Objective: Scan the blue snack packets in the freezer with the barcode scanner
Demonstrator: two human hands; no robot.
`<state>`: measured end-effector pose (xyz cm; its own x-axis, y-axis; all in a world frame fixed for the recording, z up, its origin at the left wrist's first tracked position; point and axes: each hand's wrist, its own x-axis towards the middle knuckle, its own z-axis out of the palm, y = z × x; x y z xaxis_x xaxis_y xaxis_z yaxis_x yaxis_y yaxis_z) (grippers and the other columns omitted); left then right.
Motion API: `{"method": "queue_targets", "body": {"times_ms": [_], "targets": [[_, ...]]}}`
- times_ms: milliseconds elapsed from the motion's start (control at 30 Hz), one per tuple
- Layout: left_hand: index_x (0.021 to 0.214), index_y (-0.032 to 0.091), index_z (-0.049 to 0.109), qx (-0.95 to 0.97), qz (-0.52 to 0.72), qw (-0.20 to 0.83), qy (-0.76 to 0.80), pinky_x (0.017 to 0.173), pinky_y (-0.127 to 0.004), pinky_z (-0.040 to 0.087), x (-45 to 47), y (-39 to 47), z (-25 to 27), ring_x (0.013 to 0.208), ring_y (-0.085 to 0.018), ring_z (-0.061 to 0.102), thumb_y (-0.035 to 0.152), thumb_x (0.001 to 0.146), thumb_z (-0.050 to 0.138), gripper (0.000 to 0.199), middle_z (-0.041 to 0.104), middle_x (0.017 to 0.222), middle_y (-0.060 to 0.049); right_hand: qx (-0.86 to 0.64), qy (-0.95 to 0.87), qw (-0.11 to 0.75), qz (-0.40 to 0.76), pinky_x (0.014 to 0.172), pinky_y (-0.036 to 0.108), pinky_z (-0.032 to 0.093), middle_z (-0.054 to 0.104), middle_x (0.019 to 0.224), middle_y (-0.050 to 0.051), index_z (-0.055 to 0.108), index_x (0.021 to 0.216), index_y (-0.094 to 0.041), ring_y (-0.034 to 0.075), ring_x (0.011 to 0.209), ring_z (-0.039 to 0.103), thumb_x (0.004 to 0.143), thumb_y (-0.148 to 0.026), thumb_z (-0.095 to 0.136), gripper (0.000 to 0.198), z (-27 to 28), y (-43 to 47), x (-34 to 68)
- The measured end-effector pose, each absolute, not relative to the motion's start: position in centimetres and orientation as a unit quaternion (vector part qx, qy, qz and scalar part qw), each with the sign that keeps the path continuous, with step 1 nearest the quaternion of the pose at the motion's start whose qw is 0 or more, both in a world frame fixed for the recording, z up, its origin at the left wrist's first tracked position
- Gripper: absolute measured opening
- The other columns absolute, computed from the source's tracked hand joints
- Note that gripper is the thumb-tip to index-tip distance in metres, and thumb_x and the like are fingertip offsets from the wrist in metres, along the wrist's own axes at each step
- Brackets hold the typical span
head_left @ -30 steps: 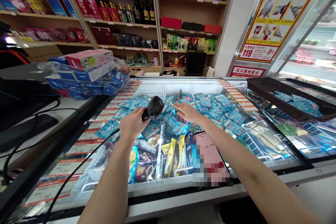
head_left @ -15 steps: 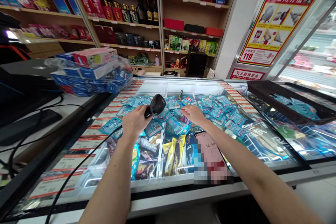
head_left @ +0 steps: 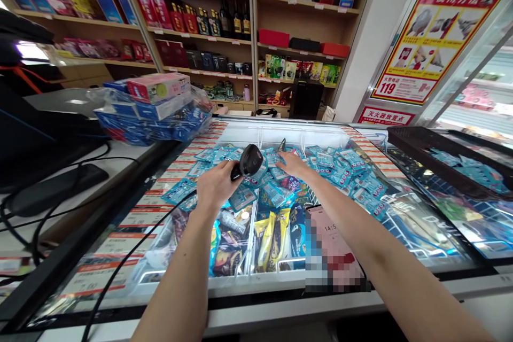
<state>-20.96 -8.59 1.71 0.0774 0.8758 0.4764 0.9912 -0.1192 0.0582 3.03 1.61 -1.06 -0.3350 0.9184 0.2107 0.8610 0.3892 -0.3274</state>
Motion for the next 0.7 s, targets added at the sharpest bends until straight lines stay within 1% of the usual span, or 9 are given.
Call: {"method": "queue_targets", "body": {"times_ms": [100,167,200,267,367,467,567,633,700], "targets": [[0.11,0.027,0.058,-0.72,-0.203,0.139,-0.648,0.057,-0.029,0.035,-21.0,-8.6,1.7,0.084,-0.023,0.061,0.045,0.08,0.045,0.037,0.064,0.106,-0.005,-0.561,-0.801,0.191,0.084,0.085,0.029,0.042,0.065,0.105,0.008,0.064,0.103,-0.019,0.023,0.102,0.059,0.082,-0.045,0.056,0.034,-1.1,1.8,2.8],[0.11,0.027,0.058,-0.722,-0.204,0.142,-0.645,0.057,-0.03,0.034,-21.0,-8.5,1.7,0.085,-0.023,0.061,0.045,0.081,0.045,0.036,0.064,0.106,-0.004,-0.571,-0.793,0.197,0.082,0.084,0.029,0.043,0.066,0.102,0.007,0.066,0.095,-0.02,0.023,0.1,0.059,0.078,-0.05,0.059,0.035,-1.2,2.0,2.9],[0.109,0.027,0.058,-0.723,-0.206,0.144,-0.643,0.057,-0.03,0.034,-21.1,-8.5,1.6,0.084,-0.024,0.061,0.045,0.081,0.045,0.036,0.064,0.106,-0.004,-0.573,-0.79,0.2,0.08,0.085,0.03,0.043,0.065,0.105,0.007,0.065,0.096,-0.02,0.023,0.102,0.058,0.076,-0.051,0.06,0.038,-1.3,2.1,3.0],[0.11,0.028,0.057,-0.727,-0.207,0.146,-0.638,0.056,-0.03,0.034,-21.1,-8.5,1.6,0.084,-0.024,0.061,0.044,0.081,0.045,0.035,0.064,0.106,-0.003,-0.562,-0.798,0.201,0.084,0.088,0.032,0.041,0.06,0.116,0.008,0.061,0.109,-0.019,0.024,0.109,0.055,0.075,-0.052,0.061,0.047,-1.5,2.5,3.3],[0.111,0.028,0.056,-0.73,-0.204,0.142,-0.637,0.057,-0.03,0.034,-21.0,-8.5,1.5,0.085,-0.024,0.061,0.044,0.081,0.045,0.036,0.064,0.107,-0.003,-0.523,-0.823,0.188,0.116,0.091,0.032,0.04,0.056,0.125,0.009,0.052,0.123,-0.02,0.024,0.114,0.052,0.08,-0.049,0.057,0.053,-1.6,3.0,3.6],[0.112,0.028,0.056,-0.731,-0.199,0.139,-0.638,0.057,-0.03,0.035,-20.9,-8.5,1.5,0.086,-0.024,0.061,0.043,0.081,0.045,0.037,0.064,0.107,-0.004,-0.521,-0.82,0.193,0.137,0.09,0.031,0.041,0.06,0.119,0.007,0.053,0.123,-0.021,0.023,0.109,0.056,0.077,-0.047,0.061,0.054,-1.4,3.2,3.5],[0.112,0.027,0.056,-0.732,-0.197,0.138,-0.638,0.058,-0.03,0.035,-20.8,-8.5,1.5,0.088,-0.024,0.061,0.044,0.081,0.045,0.037,0.064,0.107,-0.004,-0.534,-0.812,0.196,0.128,0.091,0.031,0.042,0.064,0.112,0.006,0.056,0.121,-0.021,0.023,0.105,0.058,0.074,-0.045,0.065,0.054,-1.1,3.1,3.3],[0.112,0.027,0.057,-0.733,-0.2,0.138,-0.636,0.058,-0.031,0.036,-20.8,-8.5,1.5,0.088,-0.025,0.061,0.044,0.081,0.045,0.037,0.064,0.107,-0.004,-0.532,-0.815,0.193,0.121,0.092,0.032,0.041,0.061,0.117,0.007,0.056,0.121,-0.02,0.024,0.11,0.055,0.075,-0.048,0.062,0.054,-1.1,3.0,3.2],[0.112,0.027,0.057,-0.733,-0.202,0.136,-0.635,0.058,-0.031,0.036,-20.9,-8.5,1.5,0.087,-0.025,0.061,0.043,0.081,0.046,0.037,0.064,0.107,-0.005,-0.523,-0.821,0.191,0.128,0.094,0.032,0.041,0.055,0.126,0.009,0.053,0.125,-0.02,0.025,0.116,0.051,0.075,-0.053,0.06,0.06,-1.2,3.0,3.2]]}}
